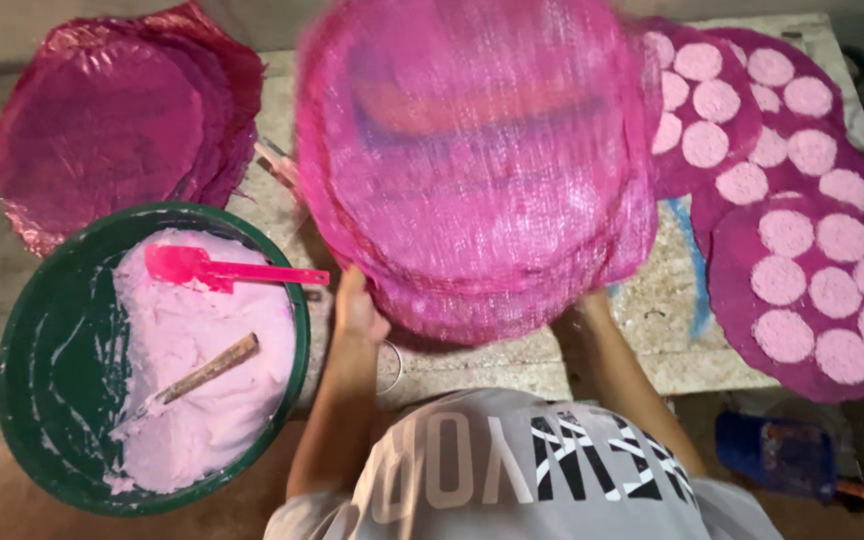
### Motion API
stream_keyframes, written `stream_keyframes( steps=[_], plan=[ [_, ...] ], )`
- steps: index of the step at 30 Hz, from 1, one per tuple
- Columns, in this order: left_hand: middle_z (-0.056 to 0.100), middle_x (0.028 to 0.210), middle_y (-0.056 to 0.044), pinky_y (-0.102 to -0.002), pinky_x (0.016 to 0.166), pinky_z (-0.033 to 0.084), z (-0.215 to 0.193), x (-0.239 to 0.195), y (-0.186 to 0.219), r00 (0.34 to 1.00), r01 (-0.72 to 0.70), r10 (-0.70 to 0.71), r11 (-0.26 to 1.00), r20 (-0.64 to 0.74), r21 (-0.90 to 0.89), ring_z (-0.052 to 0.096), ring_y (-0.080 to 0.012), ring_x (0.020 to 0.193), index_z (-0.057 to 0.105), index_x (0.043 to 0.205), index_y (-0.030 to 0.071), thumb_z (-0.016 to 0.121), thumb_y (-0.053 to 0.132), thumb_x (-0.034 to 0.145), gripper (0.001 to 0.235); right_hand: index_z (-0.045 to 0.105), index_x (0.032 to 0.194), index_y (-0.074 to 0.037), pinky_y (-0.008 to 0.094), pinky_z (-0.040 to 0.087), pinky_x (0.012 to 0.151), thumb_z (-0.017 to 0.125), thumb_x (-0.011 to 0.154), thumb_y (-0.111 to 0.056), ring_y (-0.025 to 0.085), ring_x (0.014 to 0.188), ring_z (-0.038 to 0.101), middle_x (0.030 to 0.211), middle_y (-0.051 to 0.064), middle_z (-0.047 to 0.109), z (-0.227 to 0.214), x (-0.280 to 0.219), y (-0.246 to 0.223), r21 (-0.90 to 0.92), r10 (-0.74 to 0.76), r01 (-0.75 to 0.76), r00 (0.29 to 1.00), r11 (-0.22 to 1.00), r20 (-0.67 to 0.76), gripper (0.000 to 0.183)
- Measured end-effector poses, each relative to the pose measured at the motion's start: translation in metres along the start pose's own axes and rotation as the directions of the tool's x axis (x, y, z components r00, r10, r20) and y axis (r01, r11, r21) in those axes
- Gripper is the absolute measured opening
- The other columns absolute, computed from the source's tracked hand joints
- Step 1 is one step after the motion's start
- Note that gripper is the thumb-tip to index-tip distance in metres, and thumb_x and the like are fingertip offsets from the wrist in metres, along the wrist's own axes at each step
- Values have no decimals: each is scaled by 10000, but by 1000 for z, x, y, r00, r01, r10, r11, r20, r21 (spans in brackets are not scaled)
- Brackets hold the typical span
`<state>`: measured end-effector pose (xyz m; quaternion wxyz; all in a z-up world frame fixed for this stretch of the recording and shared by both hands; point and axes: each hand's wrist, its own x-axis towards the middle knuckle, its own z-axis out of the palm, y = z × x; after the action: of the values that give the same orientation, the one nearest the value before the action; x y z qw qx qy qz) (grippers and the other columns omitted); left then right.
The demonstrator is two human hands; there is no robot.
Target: The person scoops pink dough from a green basin and presses it into a circular mold on a purple mat. They repeatedly fill the mold, remove the shaped circles, and stack them on a nearby tray. The process is continuous and repetitive throughout the clip.
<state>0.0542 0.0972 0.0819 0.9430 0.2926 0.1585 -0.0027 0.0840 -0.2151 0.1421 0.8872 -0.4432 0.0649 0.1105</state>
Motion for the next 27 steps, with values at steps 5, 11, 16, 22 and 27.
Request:
stream_keyframes(
  steps=[5,11,16,22,27],
  plan=[
    [664,1316,-112,-486,1050,490,-59,-42,-55,972,232,-233,972,-35,-22,596,-307,1243,591,1353,50,513,253,984,428,459,1515,-10,426,418,1145,547,1057,-402,257,1320,558,1461,115,575,-101,-52,-24,43,-90,101,974,994,-206,609],
    [644,1318,-105,-420,1025,479,-82,-72,-82,977,209,-205,974,-63,81,595,-274,1211,620,1335,64,527,100,930,417,505,1456,-52,392,434,1071,596,995,-199,218,1211,581,1316,66,621,-128,-77,4,-226,-89,5,927,974,-363,492],
    [628,1319,-99,-364,1004,470,-74,-82,-74,997,-79,68,873,40,481,593,-247,1185,644,1321,75,538,-27,886,459,462,1469,-22,364,420,1111,631,1064,-144,203,1262,507,1349,71,514,-108,-62,-38,-762,-714,351,671,544,-201,455],
    [513,1185,-75,-446,838,301,-52,-93,-43,978,193,-152,917,-142,349,391,-289,982,541,1541,79,598,-5,960,590,564,1352,-55,320,488,891,646,970,-87,170,1018,549,1310,56,529,28,3,-52,-705,-455,415,878,575,146,392],
    [609,1206,-191,-434,898,509,-38,-125,-2,910,-305,372,305,182,902,610,-346,1057,484,1433,30,632,31,903,551,697,1183,-47,450,472,1020,766,894,-233,354,1165,595,1166,157,669,172,96,29,-647,-95,763,643,-9,760,350]
  ],
)
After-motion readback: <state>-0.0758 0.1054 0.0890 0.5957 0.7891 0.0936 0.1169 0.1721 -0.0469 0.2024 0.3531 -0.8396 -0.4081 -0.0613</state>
